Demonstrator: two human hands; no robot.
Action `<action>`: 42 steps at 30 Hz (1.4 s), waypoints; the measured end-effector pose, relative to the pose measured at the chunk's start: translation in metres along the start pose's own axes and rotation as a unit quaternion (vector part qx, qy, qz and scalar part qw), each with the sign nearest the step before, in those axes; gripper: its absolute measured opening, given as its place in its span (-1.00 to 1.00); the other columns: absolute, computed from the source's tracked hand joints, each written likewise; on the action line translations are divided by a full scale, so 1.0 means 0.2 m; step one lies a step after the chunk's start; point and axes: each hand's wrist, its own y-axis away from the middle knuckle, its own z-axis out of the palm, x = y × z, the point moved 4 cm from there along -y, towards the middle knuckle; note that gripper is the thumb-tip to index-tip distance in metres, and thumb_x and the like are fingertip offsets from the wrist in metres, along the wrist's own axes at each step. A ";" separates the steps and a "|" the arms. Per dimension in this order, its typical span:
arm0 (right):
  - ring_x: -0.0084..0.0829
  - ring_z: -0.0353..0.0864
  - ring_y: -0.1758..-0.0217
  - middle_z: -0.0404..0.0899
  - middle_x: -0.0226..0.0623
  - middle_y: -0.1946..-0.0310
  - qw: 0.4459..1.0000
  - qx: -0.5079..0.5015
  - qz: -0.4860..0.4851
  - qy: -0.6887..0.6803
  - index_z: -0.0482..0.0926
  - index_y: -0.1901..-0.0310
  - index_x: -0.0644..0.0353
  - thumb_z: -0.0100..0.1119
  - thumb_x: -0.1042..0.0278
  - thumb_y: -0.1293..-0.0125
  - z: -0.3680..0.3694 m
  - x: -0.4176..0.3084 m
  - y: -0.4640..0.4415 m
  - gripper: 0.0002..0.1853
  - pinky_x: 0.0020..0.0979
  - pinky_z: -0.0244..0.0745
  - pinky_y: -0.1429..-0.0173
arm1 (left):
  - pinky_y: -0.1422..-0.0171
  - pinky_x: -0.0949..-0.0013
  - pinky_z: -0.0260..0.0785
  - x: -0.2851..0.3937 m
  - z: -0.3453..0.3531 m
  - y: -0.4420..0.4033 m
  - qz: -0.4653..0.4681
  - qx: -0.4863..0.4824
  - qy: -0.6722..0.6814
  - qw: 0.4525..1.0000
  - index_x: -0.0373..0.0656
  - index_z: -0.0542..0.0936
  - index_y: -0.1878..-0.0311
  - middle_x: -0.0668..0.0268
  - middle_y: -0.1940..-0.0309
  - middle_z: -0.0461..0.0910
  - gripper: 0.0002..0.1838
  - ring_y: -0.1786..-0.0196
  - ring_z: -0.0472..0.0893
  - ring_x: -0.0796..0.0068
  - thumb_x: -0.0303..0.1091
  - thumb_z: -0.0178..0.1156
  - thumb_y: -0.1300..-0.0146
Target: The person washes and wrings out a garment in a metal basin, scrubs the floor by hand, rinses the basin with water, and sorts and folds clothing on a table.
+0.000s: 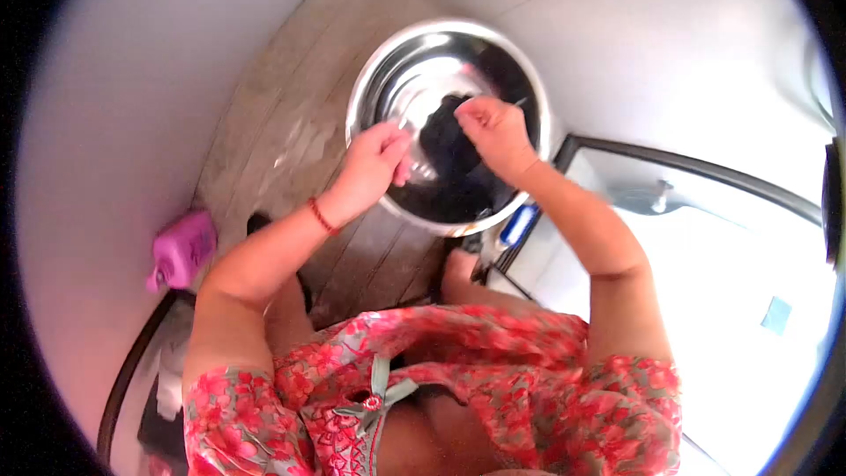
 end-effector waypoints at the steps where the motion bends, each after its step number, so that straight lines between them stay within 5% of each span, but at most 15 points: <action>1: -0.56 0.58 0.42 0.62 -0.30 0.46 0.999 0.012 0.039 -0.022 0.61 0.27 0.30 0.15 0.49 -0.21 -0.08 -0.08 0.00 -0.90 -0.49 0.49 0.29 | 0.42 0.50 0.38 0.06 0.02 0.00 -0.002 -0.024 -0.028 0.999 -0.30 0.46 0.12 0.34 0.49 0.51 -0.87 0.52 0.49 0.58 -0.47 -0.02 -0.37; 9: -0.57 0.59 0.34 0.61 -0.30 0.41 0.991 0.099 -0.012 -0.085 0.60 0.19 0.35 0.10 0.52 -0.27 -0.48 -0.26 -0.04 -0.85 -0.52 0.52 0.21 | 0.03 0.41 0.48 0.57 0.21 -0.16 0.027 -0.093 0.025 0.995 -0.31 0.37 -0.16 0.31 0.21 0.51 -0.64 0.19 0.56 0.52 -0.39 0.07 -0.35; 11: -0.57 0.59 0.32 0.62 -0.29 0.35 0.984 0.162 -0.054 -0.055 0.59 0.18 0.35 0.10 0.52 -0.28 -0.59 -0.34 -0.04 -0.86 -0.53 0.51 0.19 | -0.12 0.36 0.42 0.74 0.31 -0.17 0.034 -0.122 0.045 0.991 -0.31 0.26 -0.29 0.25 -0.03 0.45 -0.49 0.01 0.53 0.45 -0.33 0.10 -0.34; 15: -0.26 0.61 0.39 0.60 -0.12 0.42 0.944 0.249 -0.214 0.031 0.60 0.26 0.28 0.14 0.53 -0.19 -0.76 -0.72 0.03 -0.90 -0.36 0.48 0.30 | -0.27 0.25 0.30 1.10 0.43 -0.11 0.209 -0.124 0.076 0.967 -0.30 0.17 -0.36 0.16 -0.28 0.29 -0.38 -0.18 0.43 0.35 -0.29 0.13 -0.32; 18: -0.12 0.59 0.37 0.58 -0.11 0.37 0.879 0.309 -0.343 0.123 0.58 0.24 0.28 0.13 0.59 -0.13 -0.93 -1.01 0.10 -0.85 -0.28 0.50 0.27 | -0.31 0.26 0.27 1.48 0.52 0.11 0.451 -0.093 -0.075 0.884 -0.29 0.14 -0.38 0.09 -0.30 0.27 -0.35 -0.25 0.38 0.30 -0.29 0.13 -0.30; 20: -0.04 0.57 0.22 0.55 -0.04 0.22 0.810 0.356 -0.412 0.218 0.56 0.17 0.30 0.12 0.60 -0.10 -1.06 -1.24 0.18 -0.77 -0.23 0.50 0.15 | -0.35 0.21 0.21 1.71 0.58 0.34 0.623 0.014 -0.315 0.716 -0.29 0.13 -0.38 -0.01 -0.31 0.25 -0.31 -0.30 0.33 0.17 -0.32 0.16 -0.24; 21: -0.02 0.56 0.11 0.53 0.00 0.12 0.772 0.373 -0.437 0.271 0.55 0.11 0.32 0.13 0.59 -0.08 -1.12 -1.33 0.21 -0.72 -0.20 0.49 0.05 | -0.35 0.21 0.21 1.78 0.60 0.40 0.632 0.023 -0.316 0.708 -0.29 0.13 -0.38 -0.01 -0.31 0.25 -0.31 -0.30 0.33 0.17 -0.32 0.16 -0.24; 23: 0.02 0.44 -0.11 0.45 0.06 -0.04 0.624 0.469 -0.488 0.392 0.51 0.02 0.36 0.17 0.53 -0.07 -1.28 -1.54 0.23 -0.63 -0.15 0.41 -0.15 | -0.40 0.15 0.14 1.95 0.65 0.54 0.725 0.119 -0.420 0.533 -0.29 0.16 -0.36 -0.10 -0.29 0.23 -0.28 -0.33 0.28 0.01 -0.38 0.19 -0.14; 27: -0.03 0.40 -0.20 0.42 0.06 -0.11 0.385 0.581 -0.456 0.554 0.45 -0.06 0.34 0.13 0.44 -0.13 -1.50 -1.98 0.29 -0.58 -0.09 0.37 -0.18 | -0.44 0.09 0.04 2.33 0.68 0.64 0.759 0.238 -0.471 0.381 -0.37 0.16 -0.31 -0.14 -0.28 0.23 -0.27 -0.36 0.20 -0.06 -0.40 0.18 -0.07; 29: 0.01 0.36 -0.23 0.44 0.04 -0.09 0.354 0.590 -0.456 0.565 0.46 -0.07 0.33 0.17 0.43 -0.07 -1.55 -2.14 0.31 -0.53 -0.11 0.30 -0.26 | -0.47 0.08 -0.02 2.49 0.69 0.73 0.736 0.276 -0.481 0.388 -0.42 0.14 -0.31 -0.16 -0.28 0.21 -0.25 -0.38 0.16 -0.07 -0.38 0.19 -0.05; 30: -0.05 0.25 -0.33 0.39 -0.01 -0.16 0.415 0.596 -0.408 0.553 0.39 -0.13 0.37 0.26 0.26 -0.05 -1.61 -2.19 0.32 -0.39 -0.06 0.09 -0.39 | -0.37 0.09 0.18 2.56 0.69 0.73 0.763 0.331 -0.456 0.316 -0.42 0.25 -0.21 -0.13 -0.18 0.33 -0.40 -0.28 0.31 -0.04 -0.37 0.16 -0.13; 31: -0.04 0.11 -0.40 0.29 0.04 -0.23 0.409 0.591 -0.408 0.562 0.27 -0.23 0.38 0.25 0.28 -0.04 -1.67 -2.26 0.28 -0.30 -0.08 0.00 -0.45 | -0.41 0.07 0.10 2.61 0.70 0.78 0.706 0.346 -0.464 0.408 -0.22 0.18 -0.35 -0.01 -0.37 0.12 -0.32 -0.40 0.13 -0.04 -0.36 0.13 -0.14; 33: -0.10 0.18 -0.37 0.34 0.01 -0.18 0.384 0.602 -0.424 0.557 0.34 -0.15 0.37 0.23 0.35 -0.02 -1.72 -2.38 0.28 -0.38 -0.08 0.09 -0.40 | -0.42 -0.05 0.06 2.64 0.73 0.90 0.674 0.353 -0.445 0.473 -0.18 0.12 -0.36 0.07 -0.44 -0.03 -0.30 -0.44 0.01 -0.13 -0.34 0.11 -0.14; 37: -0.05 0.51 -0.01 0.56 -0.05 0.16 0.527 0.539 -0.256 0.605 0.49 0.13 0.33 0.12 0.36 -0.06 -1.73 -2.59 0.35 -0.67 -0.14 0.32 -0.14 | -0.43 -0.13 0.00 2.67 0.79 1.05 0.703 0.361 -0.403 0.462 -0.09 0.14 -0.34 0.13 -0.45 -0.03 -0.35 -0.44 0.01 -0.15 -0.35 0.07 -0.15; 42: -0.01 0.55 0.01 0.59 -0.03 0.14 0.389 0.554 -0.358 0.643 0.53 0.08 0.32 0.10 0.41 -0.16 -1.61 -2.52 0.42 -0.71 -0.09 0.44 -0.08 | -0.46 -0.11 -0.07 2.59 0.85 1.14 0.661 0.296 -0.463 0.511 -0.04 0.01 -0.42 0.12 -0.47 -0.12 -0.25 -0.49 -0.12 -0.08 -0.33 0.06 -0.16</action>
